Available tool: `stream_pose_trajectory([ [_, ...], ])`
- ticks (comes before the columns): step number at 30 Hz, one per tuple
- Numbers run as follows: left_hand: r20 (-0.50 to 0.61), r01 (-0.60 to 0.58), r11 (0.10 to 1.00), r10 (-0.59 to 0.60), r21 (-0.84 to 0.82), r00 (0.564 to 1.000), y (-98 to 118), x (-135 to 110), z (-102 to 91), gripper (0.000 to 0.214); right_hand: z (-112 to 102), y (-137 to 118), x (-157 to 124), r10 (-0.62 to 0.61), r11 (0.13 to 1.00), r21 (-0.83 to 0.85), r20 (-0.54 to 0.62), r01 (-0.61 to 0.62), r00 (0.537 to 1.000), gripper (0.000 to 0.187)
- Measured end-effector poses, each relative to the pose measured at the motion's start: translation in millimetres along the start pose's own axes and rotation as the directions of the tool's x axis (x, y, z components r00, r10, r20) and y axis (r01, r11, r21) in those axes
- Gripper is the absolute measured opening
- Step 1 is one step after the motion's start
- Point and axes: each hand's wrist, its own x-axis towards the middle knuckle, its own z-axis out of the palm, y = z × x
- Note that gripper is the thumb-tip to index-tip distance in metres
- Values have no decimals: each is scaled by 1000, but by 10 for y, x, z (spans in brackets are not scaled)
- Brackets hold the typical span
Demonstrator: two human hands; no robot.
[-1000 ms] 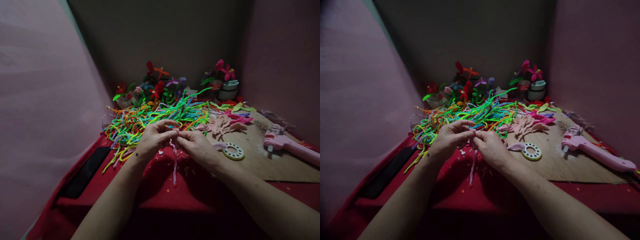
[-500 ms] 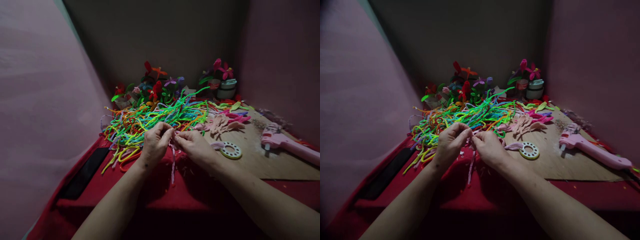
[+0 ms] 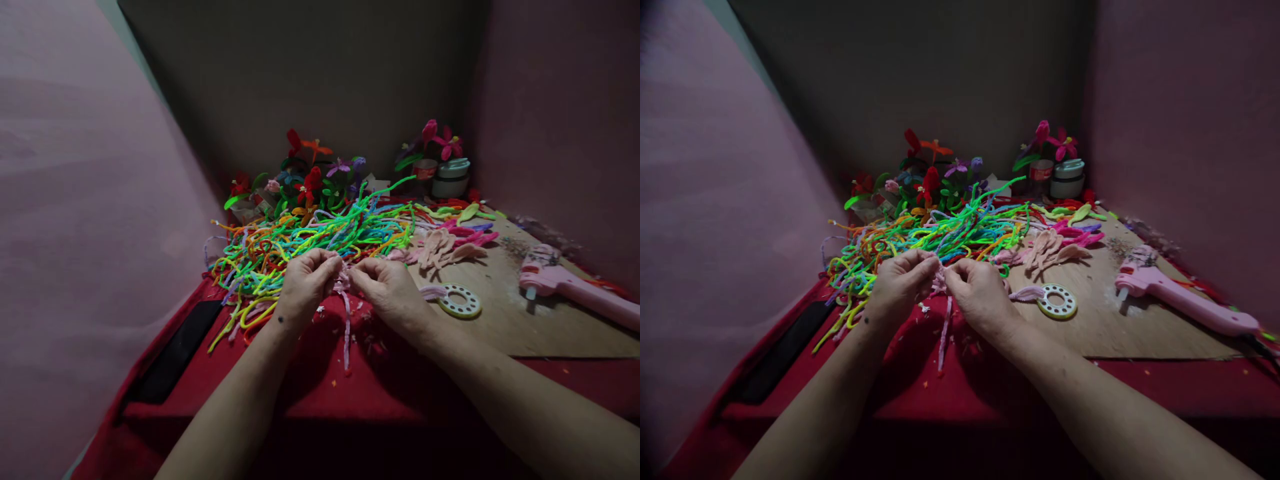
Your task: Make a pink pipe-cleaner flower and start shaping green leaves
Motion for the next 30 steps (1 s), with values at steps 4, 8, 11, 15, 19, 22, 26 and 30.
stream_pose_trajectory([
  [4, 11, -7, 999, 7, 44, 1000, 15, -14, 8, 17, 1, 6, -13, -26, 999, 30, 30, 25, 999, 21],
  [8, 39, -17, 998, 15, 53, 999, 27, -41, 23, 17, 4, 28, -23, -44, 999, -23, 24, 44, 999, 24],
  [11, 30, -19, 997, 17, 74, 999, 22, -64, 46, 17, 6, 25, -34, -74, 994, -86, 5, 75, 997, 25],
  [15, 18, -74, 994, 72, 84, 997, -12, -79, 78, 15, 10, -9, -38, -38, 996, -88, -46, 34, 998, 24],
  [19, 8, -65, 997, 65, 45, 998, -15, -65, 67, 13, 8, -28, -14, 20, 987, 162, 26, -24, 999, 23],
  [22, 40, -23, 1000, 23, 1, 999, 6, -42, 19, 17, -5, -28, 10, 80, 934, 332, 161, -131, 984, 19],
  [26, 143, 45, 999, -41, -19, 989, 36, -15, -64, 21, -25, -39, 25, 166, 910, 341, 217, -234, 962, 15],
  [30, 181, 91, 993, -76, -79, 981, 38, 12, -105, 21, -21, -65, 31, 180, 914, 317, 239, -252, 954, 20],
])
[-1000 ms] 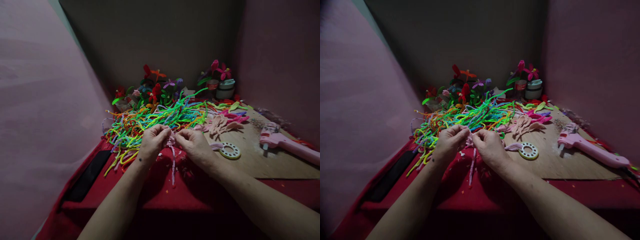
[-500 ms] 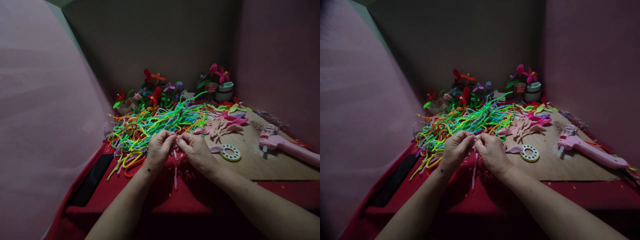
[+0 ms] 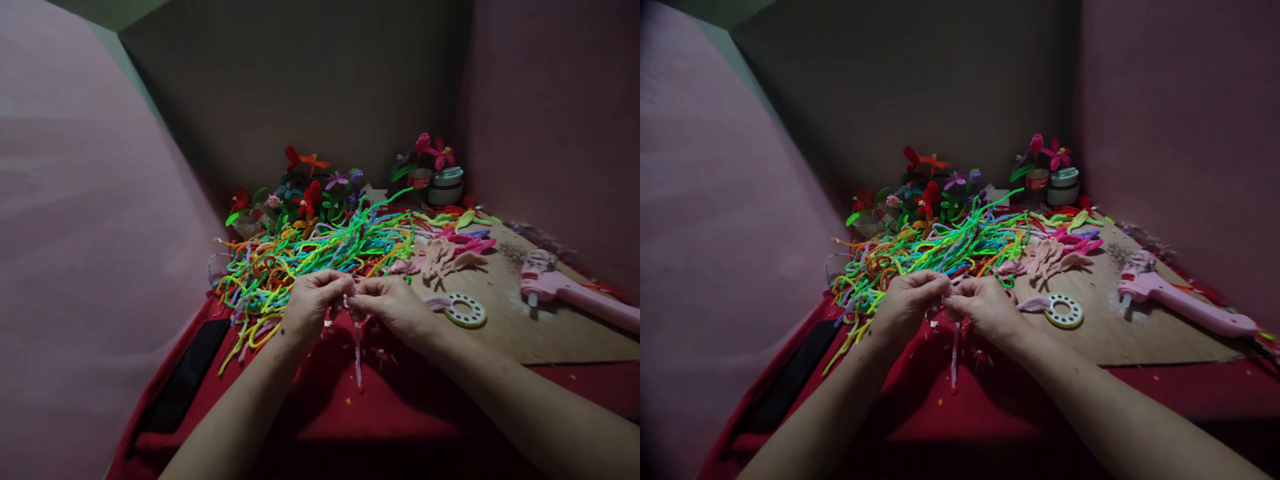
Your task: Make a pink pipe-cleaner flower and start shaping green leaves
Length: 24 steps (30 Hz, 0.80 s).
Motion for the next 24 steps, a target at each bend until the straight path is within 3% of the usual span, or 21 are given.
stream_pose_trajectory([
  [7, -117, 48, 961, -82, -271, 990, -82, 57, 56, 22, 89, 54, 96, -6, 998, -63, -55, 3, 998, 20],
  [13, -43, 64, 966, -77, -249, 996, -44, 82, -70, 27, 81, -42, 168, 65, 994, 93, -63, -59, 996, 17],
  [19, 7, 59, 988, -60, 143, 998, -80, 13, -134, 22, 71, -18, 217, 60, 984, 178, -178, -28, 982, 27],
  [22, -54, -110, 920, 140, 377, 989, -133, -14, -117, 21, 72, 51, 221, 55, 984, 176, -179, -23, 982, 27],
  [24, -27, -217, 841, 265, 496, 964, -168, -23, -121, 19, 70, 78, 218, 41, 987, 163, -177, -12, 983, 26],
])
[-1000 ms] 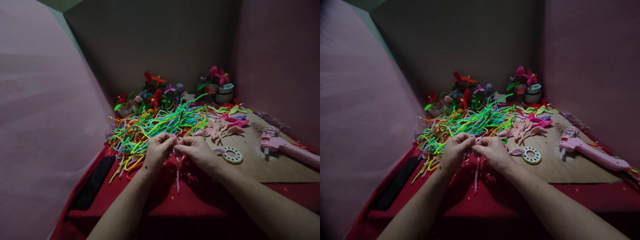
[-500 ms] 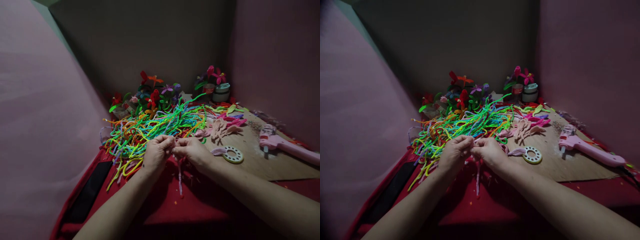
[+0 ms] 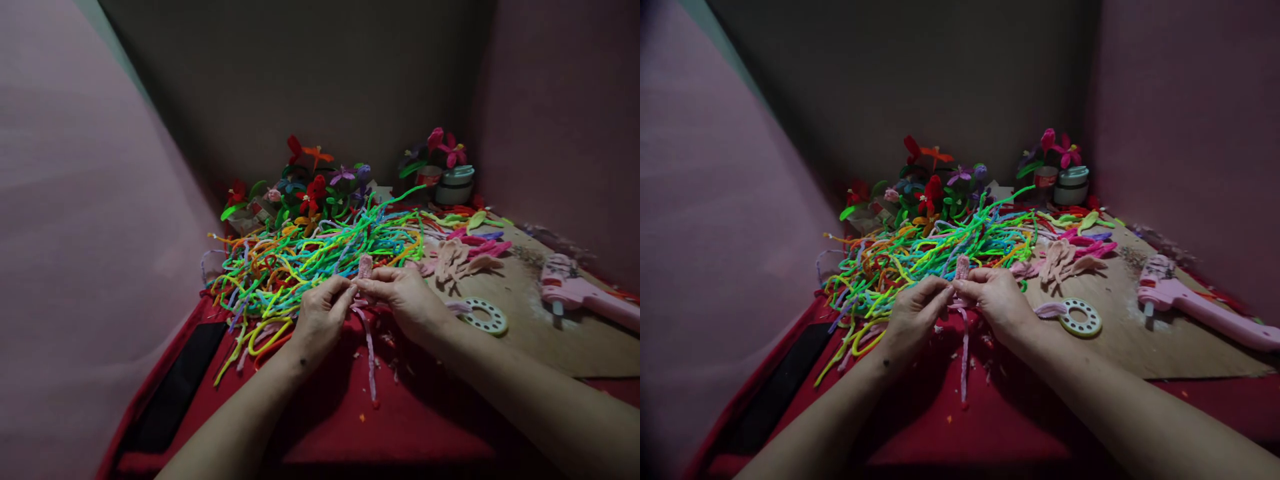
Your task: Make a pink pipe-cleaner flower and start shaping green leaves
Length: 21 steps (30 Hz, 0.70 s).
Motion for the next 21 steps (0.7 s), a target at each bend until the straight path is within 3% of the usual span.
stream_pose_trajectory([
  [7, -13, -286, 937, 294, 199, 956, -55, -42, -10, 13, 6, 44, -17, 9, 999, -52, -45, -11, 999, 32],
  [9, -46, -210, 973, 215, 97, 976, -25, -33, -6, 12, 11, 69, -21, 19, 1000, 2, -72, -19, 997, 32],
  [11, -60, -14, 991, 6, -135, 998, 14, -16, 5, 11, 18, 92, -27, 8, 998, 68, -100, -1, 995, 29],
  [14, 120, 296, 844, -271, -446, 955, 37, -1, 35, 24, 40, 108, -46, 9, 989, 148, -97, 5, 995, 23],
  [16, 221, 378, 768, -307, -517, 926, 18, -4, 56, 27, 61, 106, -63, 18, 987, 160, -87, -4, 996, 23],
  [21, 248, 391, 743, -303, -543, 920, -20, -21, 66, 20, 84, 89, -91, -16, 990, 143, -51, 23, 999, 23],
])
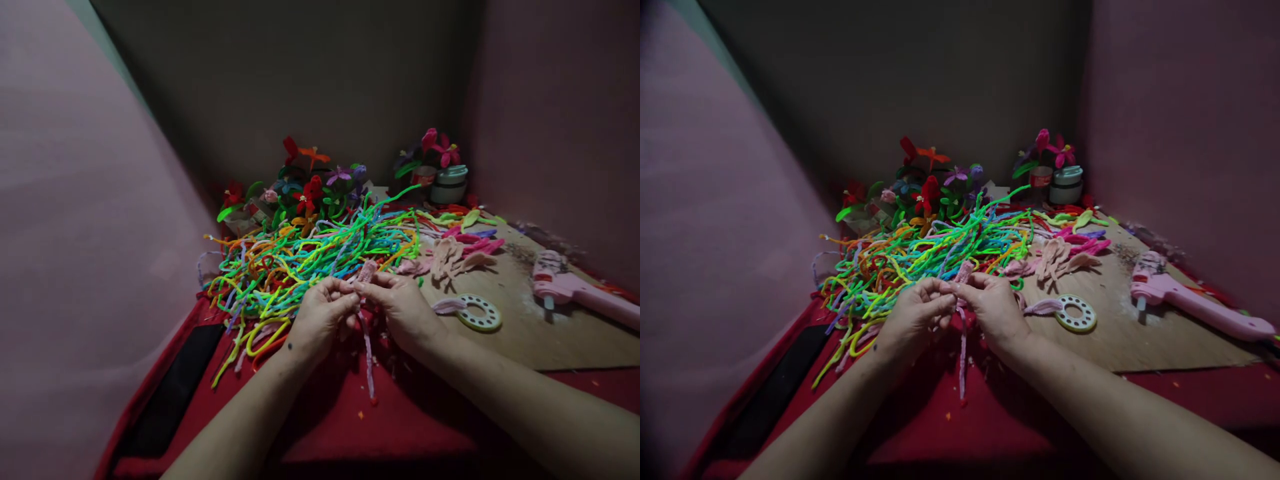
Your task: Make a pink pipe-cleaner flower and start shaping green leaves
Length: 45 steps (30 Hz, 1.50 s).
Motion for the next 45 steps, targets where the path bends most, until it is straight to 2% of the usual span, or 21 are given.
stream_pose_trajectory([
  [6, -16, 39, 971, -36, 238, 999, 55, -7, -20, 11, -50, -5, 14, -17, 987, -158, 23, 20, 1000, 15],
  [9, 65, -116, 871, 96, 478, 993, 82, 6, -98, 11, -73, -5, 21, -20, 981, -192, 45, 29, 999, 17],
  [13, 283, -344, 657, 202, 671, 938, 115, 29, -225, 12, -78, 1, 33, 99, 977, -193, 41, -89, 994, 26],
  [15, 277, -338, 673, 201, 658, 940, 118, 37, -241, 12, -70, 6, 40, 107, 980, -174, 32, -100, 994, 24],
  [20, 108, -176, 880, 142, 442, 984, 71, 29, -130, 14, -56, 9, 42, 97, 990, -108, 11, -95, 995, 20],
  [23, 50, -234, 859, 237, 456, 970, 15, 10, -87, 10, -69, 9, 36, 83, 990, -113, 33, -79, 996, 20],
  [25, 57, -356, 741, 397, 569, 916, -26, 2, -101, 8, -80, 18, 38, 56, 986, -158, 23, -52, 998, 19],
  [26, 101, -429, 638, 484, 639, 869, -44, -2, -117, 8, -84, 25, 41, 47, 984, -174, 20, -43, 999, 20],
  [28, 278, -568, 327, 626, 755, 729, -67, -10, -156, 12, -86, 46, 53, 69, 986, -156, 22, -65, 997, 22],
  [30, 512, -646, -27, 635, 763, 578, -69, -21, -184, 16, -82, 66, 66, 131, 988, -83, 50, -127, 990, 22],
  [31, 604, -665, -152, 598, 731, 527, -62, -27, -188, 18, -78, 73, 71, 161, 987, -36, 64, -159, 985, 22],
  [32, 653, -675, -214, 566, 706, 503, -51, -32, -187, 20, -76, 76, 74, 185, 983, 9, 73, -186, 980, 21],
  [33, 658, -683, -208, 558, 700, 505, -37, -34, -179, 21, -74, 74, 76, 197, 979, 43, 78, -201, 977, 19],
  [34, 611, -681, -125, 579, 721, 540, -21, -33, -169, 20, -74, 67, 76, 198, 978, 57, 78, -203, 977, 18],
  [35, 510, -661, 29, 611, 750, 606, -4, -29, -157, 19, -75, 55, 73, 186, 980, 53, 71, -190, 980, 17],
  [36, 380, -617, 237, 608, 751, 697, 15, -21, -146, 18, -77, 40, 70, 163, 986, 28, 65, -165, 985, 17],
  [38, 166, -430, 664, 424, 611, 890, 56, -4, -138, 20, -84, 6, 58, 85, 995, -59, 67, -81, 994, 17],
  [39, 133, -307, 808, 278, 502, 951, 76, 3, -141, 22, -87, -10, 51, 42, 994, -104, 76, -34, 996, 17],
  [40, 144, -191, 892, 143, 410, 979, 96, 9, -148, 24, -89, -25, 41, 0, 989, -146, 84, 12, 996, 17],
  [42, 192, -50, 944, -14, 325, 981, 127, 14, -164, 26, -89, -48, 18, -74, 967, -237, 100, 96, 992, 15],
  [45, 161, -54, 912, -13, 407, 987, 134, 6, -162, 27, -74, -71, -24, -175, 900, -381, 122, 209, 977, 15],
])
